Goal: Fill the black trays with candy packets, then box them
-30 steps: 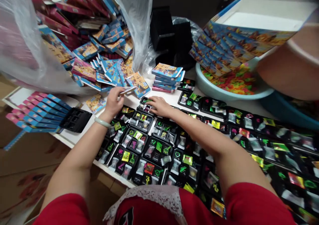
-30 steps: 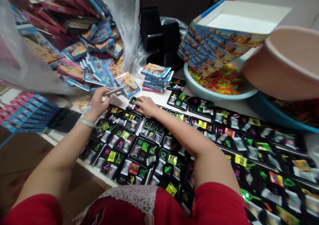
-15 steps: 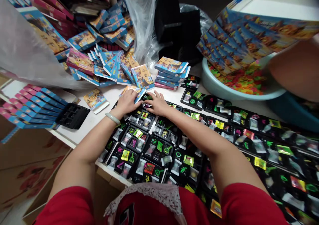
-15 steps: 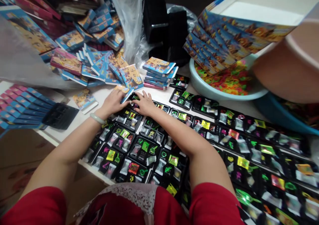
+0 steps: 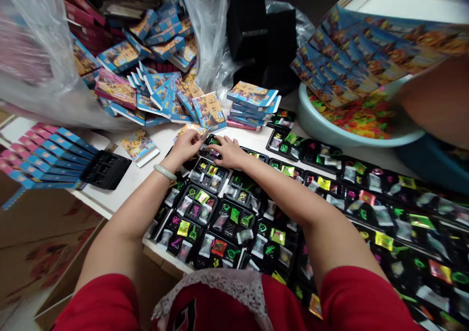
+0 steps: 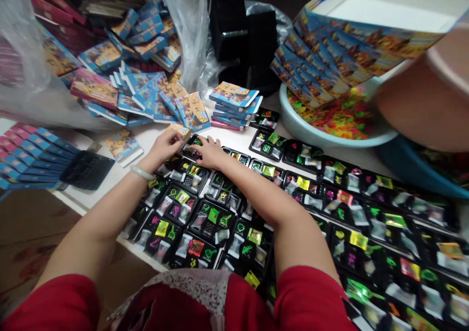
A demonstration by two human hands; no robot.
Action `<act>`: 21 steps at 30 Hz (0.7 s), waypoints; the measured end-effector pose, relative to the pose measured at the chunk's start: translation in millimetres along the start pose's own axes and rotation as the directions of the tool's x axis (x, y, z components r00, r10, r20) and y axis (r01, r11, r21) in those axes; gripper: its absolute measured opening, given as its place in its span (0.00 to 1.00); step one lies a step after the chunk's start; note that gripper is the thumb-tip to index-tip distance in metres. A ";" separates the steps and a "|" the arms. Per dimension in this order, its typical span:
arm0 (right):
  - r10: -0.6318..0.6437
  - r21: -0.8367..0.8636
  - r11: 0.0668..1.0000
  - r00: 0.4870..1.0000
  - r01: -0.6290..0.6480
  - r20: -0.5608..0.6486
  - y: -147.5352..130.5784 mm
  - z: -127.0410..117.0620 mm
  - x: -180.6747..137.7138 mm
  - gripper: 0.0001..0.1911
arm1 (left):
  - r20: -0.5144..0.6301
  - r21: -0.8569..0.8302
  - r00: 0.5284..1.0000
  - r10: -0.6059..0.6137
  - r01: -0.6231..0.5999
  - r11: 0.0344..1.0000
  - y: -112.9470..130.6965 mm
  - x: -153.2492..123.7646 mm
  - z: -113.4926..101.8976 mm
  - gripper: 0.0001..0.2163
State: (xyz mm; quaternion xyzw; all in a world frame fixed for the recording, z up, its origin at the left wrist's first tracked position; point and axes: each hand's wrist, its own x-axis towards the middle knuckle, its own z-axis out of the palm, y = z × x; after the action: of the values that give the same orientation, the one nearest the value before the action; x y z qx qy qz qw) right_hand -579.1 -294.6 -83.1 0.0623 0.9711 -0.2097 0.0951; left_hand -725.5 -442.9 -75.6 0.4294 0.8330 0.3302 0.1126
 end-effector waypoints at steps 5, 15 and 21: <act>-0.030 -0.023 0.999 0.999 0.029 -0.020 1.8 -1.5 4.5 0.36 | 0.001 -0.222 0.996 -0.087 0.085 0.971 -5.5 10.2 2.1 0.08; -0.267 0.108 0.953 0.954 0.282 -0.136 37.0 -17.9 -3.9 0.32 | -0.009 -0.367 0.994 -0.105 0.094 0.925 -12.2 11.9 -8.2 0.08; -0.287 0.109 0.946 0.944 0.307 -0.165 43.2 -11.1 5.6 0.31 | 0.058 -0.479 0.991 -0.119 0.132 0.868 -11.5 13.9 0.2 0.09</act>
State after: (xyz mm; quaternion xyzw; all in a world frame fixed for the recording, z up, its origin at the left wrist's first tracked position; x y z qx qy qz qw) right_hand -579.4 -250.4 -91.5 -0.0635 0.9576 -0.2806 -0.0139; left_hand -741.3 -436.6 -81.9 0.3374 0.7493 0.5131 0.2479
